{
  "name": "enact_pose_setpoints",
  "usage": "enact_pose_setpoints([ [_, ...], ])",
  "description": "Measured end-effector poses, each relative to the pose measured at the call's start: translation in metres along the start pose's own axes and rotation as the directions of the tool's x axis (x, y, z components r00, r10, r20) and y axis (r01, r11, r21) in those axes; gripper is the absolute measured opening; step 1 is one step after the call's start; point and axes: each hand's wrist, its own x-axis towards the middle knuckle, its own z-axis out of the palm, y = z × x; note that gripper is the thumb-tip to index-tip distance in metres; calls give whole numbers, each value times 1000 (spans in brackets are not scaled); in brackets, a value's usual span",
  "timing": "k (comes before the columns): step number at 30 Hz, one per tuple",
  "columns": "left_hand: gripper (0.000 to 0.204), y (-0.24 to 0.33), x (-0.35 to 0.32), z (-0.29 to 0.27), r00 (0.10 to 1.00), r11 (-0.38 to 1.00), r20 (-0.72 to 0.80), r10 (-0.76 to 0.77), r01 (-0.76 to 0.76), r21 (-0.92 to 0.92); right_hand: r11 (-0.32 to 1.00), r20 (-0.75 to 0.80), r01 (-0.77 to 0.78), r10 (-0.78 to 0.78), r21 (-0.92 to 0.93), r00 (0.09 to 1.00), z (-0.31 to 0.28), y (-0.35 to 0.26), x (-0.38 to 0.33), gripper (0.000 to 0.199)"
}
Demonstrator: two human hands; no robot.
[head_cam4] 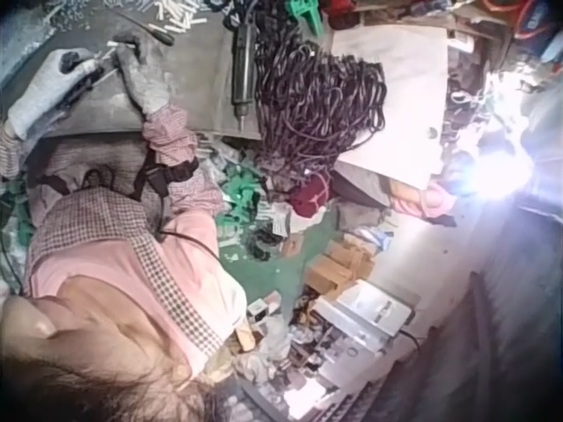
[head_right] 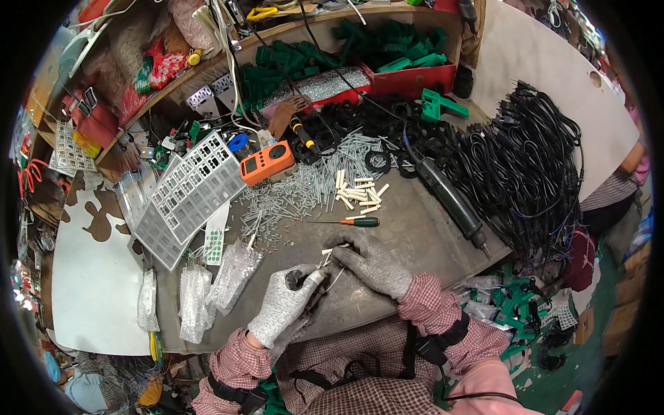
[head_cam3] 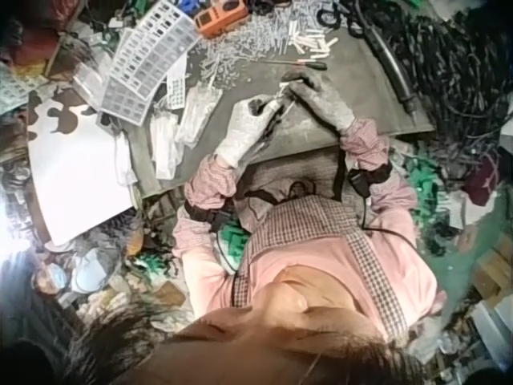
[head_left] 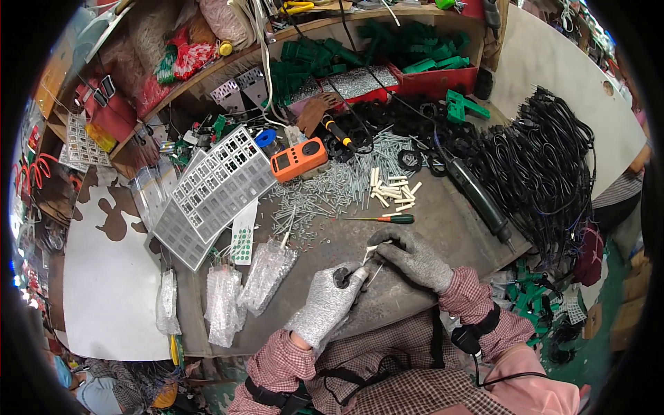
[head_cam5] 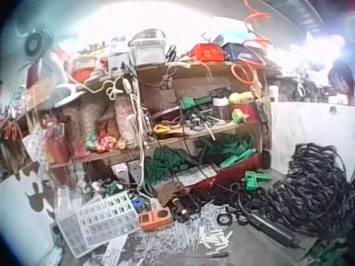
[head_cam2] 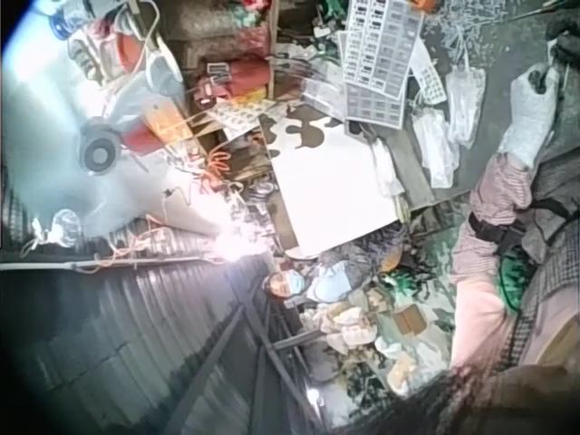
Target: The recorder is assembling small electronic components by inserting wires into a connector block and using a screwdriver to secure them.
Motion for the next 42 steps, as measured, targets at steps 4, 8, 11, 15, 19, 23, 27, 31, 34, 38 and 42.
enact_pose_setpoints([
  [4, 27, -1, 2, 0, 1000, 999, -7, 18, -17, 32, 995, 11, 35, -34, -94, 999, -4, -4, 0, 25],
  [8, 28, -10, 9, 1, 985, 981, -50, 167, -161, 107, 977, 0, 94, -96, -189, 995, -7, -1, 2, 23],
  [11, 28, -9, 8, -2, 993, 989, -32, 116, -113, 97, 947, 63, 185, -175, -262, 983, -7, -5, 7, 23],
  [15, 31, -12, 1, -5, 986, 986, -86, 140, -130, 107, 915, 181, 247, -197, -318, 964, 3, -9, 8, 22],
  [19, 33, -15, -11, -6, 955, 922, -101, 278, -235, 308, 833, 224, 403, -340, -379, 913, 5, -3, -2, 15],
  [23, 27, -20, -29, -6, 952, 797, -36, 304, -233, 557, 968, 46, 126, -119, -218, 992, 38, -14, -21, 15],
  [27, 24, -46, -37, -7, 940, 793, -112, 321, -202, 574, 1000, 122, -21, 19, 17, 992, 63, -22, -20, 18],
  [31, 23, -48, -30, -4, 930, 849, -148, 336, -232, 474, 993, 59, 0, 7, -117, 998, 60, 9, -18, 11],
  [34, 23, -47, -25, -1, 925, 843, -151, 349, -239, 481, 998, 59, -64, 64, 6, 996, 59, 5, -21, 11],
  [38, 26, -55, -16, 7, 890, 781, -167, 425, -267, 564, 967, 79, -167, 154, 191, 985, 61, 4, -25, 10],
  [42, 56, -55, -29, 2, 900, 799, -105, 423, -316, 511, 969, 103, -125, 105, 213, 989, 58, 8, -27, 12],
])
